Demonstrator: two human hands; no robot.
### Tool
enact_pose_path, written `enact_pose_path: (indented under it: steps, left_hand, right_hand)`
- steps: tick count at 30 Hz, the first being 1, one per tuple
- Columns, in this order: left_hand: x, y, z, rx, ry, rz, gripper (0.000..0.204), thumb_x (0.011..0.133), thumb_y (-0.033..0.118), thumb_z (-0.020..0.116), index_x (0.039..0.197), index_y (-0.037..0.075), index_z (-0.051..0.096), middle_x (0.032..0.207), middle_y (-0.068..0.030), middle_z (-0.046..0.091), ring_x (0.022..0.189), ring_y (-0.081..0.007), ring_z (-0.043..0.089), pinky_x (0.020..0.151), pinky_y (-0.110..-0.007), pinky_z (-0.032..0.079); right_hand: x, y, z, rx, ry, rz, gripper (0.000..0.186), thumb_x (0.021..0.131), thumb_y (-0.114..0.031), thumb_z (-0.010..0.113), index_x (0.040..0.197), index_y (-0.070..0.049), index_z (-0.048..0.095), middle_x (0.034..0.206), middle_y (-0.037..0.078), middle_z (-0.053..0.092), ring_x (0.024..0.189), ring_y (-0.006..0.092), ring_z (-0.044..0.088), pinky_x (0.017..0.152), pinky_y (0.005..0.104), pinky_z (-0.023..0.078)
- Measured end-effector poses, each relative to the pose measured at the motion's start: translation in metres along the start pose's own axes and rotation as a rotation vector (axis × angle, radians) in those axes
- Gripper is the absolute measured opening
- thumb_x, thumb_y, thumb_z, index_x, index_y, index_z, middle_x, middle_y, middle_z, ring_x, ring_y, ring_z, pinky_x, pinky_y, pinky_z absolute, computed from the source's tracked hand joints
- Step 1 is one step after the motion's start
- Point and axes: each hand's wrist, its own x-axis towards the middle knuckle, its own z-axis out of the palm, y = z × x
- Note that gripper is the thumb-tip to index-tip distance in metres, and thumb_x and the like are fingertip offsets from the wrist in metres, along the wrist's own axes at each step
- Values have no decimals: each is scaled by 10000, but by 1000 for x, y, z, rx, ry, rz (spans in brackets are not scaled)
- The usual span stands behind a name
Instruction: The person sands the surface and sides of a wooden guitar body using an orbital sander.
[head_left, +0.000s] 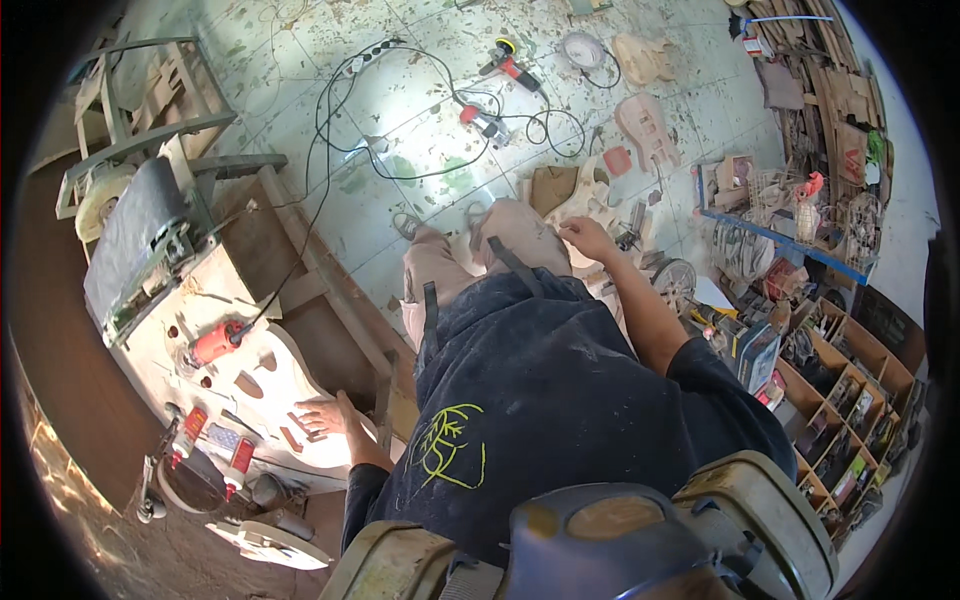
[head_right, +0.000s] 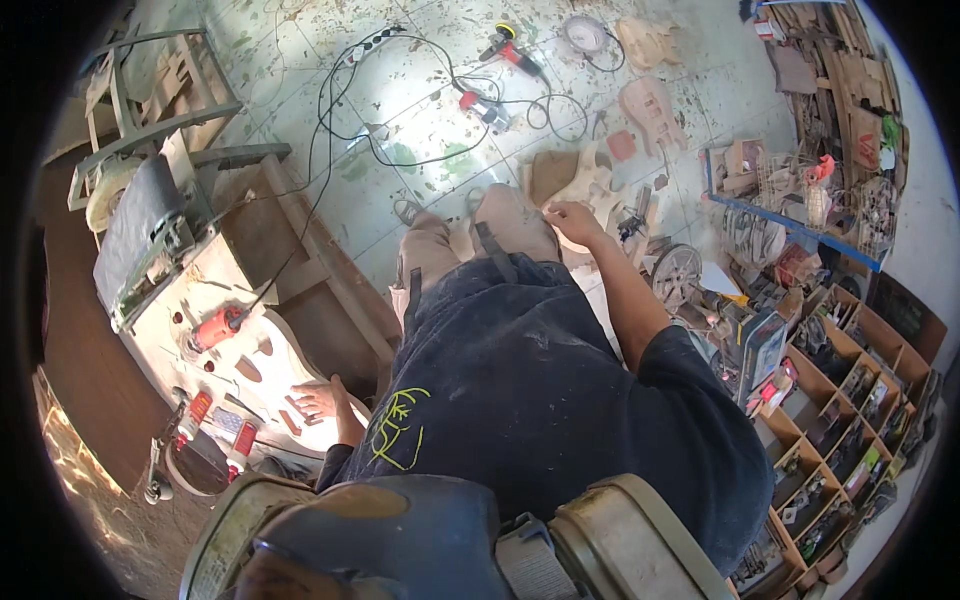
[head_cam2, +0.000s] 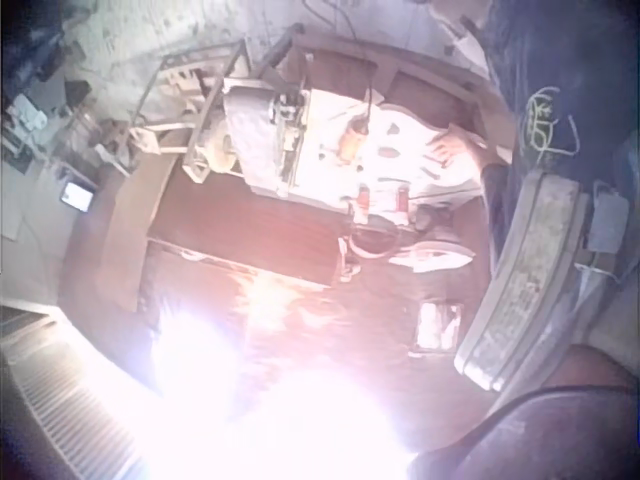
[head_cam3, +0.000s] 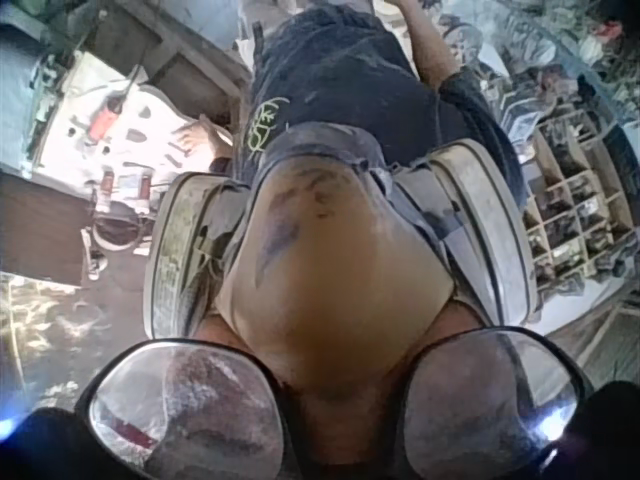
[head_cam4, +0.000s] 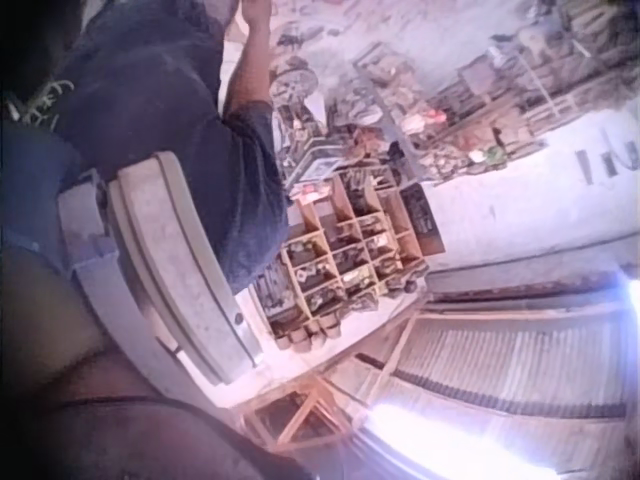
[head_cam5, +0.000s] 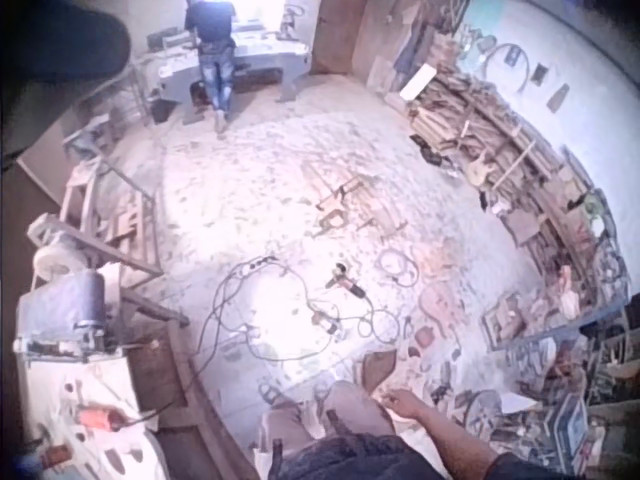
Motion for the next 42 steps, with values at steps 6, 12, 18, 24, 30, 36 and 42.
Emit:
enact_pose_path:
  steps: [6,12,18,24,30,36,42]
  left_hand:
    - [-67,66,-27,-271,18,10,1129,836,443,755,1642,35,78,1645,-361,105,1530,-498,169,1185,-619,255]
    - [-161,158,20,-727,-130,543,876,909,415,733,1575,16,329,1606,-348,271,1493,-524,246,1216,-555,259]
    - [-229,290,28,-647,-803,486,824,944,500,665,1557,29,378,1583,-339,334,1495,-461,303,1217,-486,290]
    - [-211,377,65,-128,-603,513,935,830,529,735,1607,187,342,1630,-275,288,1411,-503,409,1181,-506,354]
    - [-166,387,62,-279,-538,360,706,846,391,744,1462,131,519,1506,-221,455,1350,-433,483,1106,-503,429]
    - [-150,389,55,-289,-517,301,658,833,357,751,1417,118,565,1491,-213,462,1341,-442,474,1114,-517,408]
    - [-146,391,57,-362,-581,254,663,831,355,751,1421,117,562,1490,-214,464,1345,-439,468,1113,-517,402]
  right_hand:
    - [42,43,-47,107,-72,305,425,895,-380,671,961,32,748,899,172,749,792,252,739,719,401,565]
    - [160,99,-73,-265,-171,118,470,875,-469,657,883,-4,727,914,238,706,899,412,678,801,472,521]
    - [327,110,-33,-270,-255,48,617,838,-570,732,1045,12,725,962,234,729,965,395,701,815,468,533]
    - [495,140,56,-505,-346,111,988,781,-672,743,1376,91,547,1342,291,620,1275,380,600,1071,431,476]
    - [587,170,168,-582,-371,139,1061,714,-662,793,1392,94,487,1382,275,586,1331,400,534,1101,474,440]
    - [599,182,221,-810,-86,214,919,709,-611,771,1338,26,560,1333,202,634,1274,428,558,1049,525,461]
    - [601,111,211,-776,-106,189,803,701,-580,735,1251,-4,626,1157,214,720,1116,436,663,957,468,534]
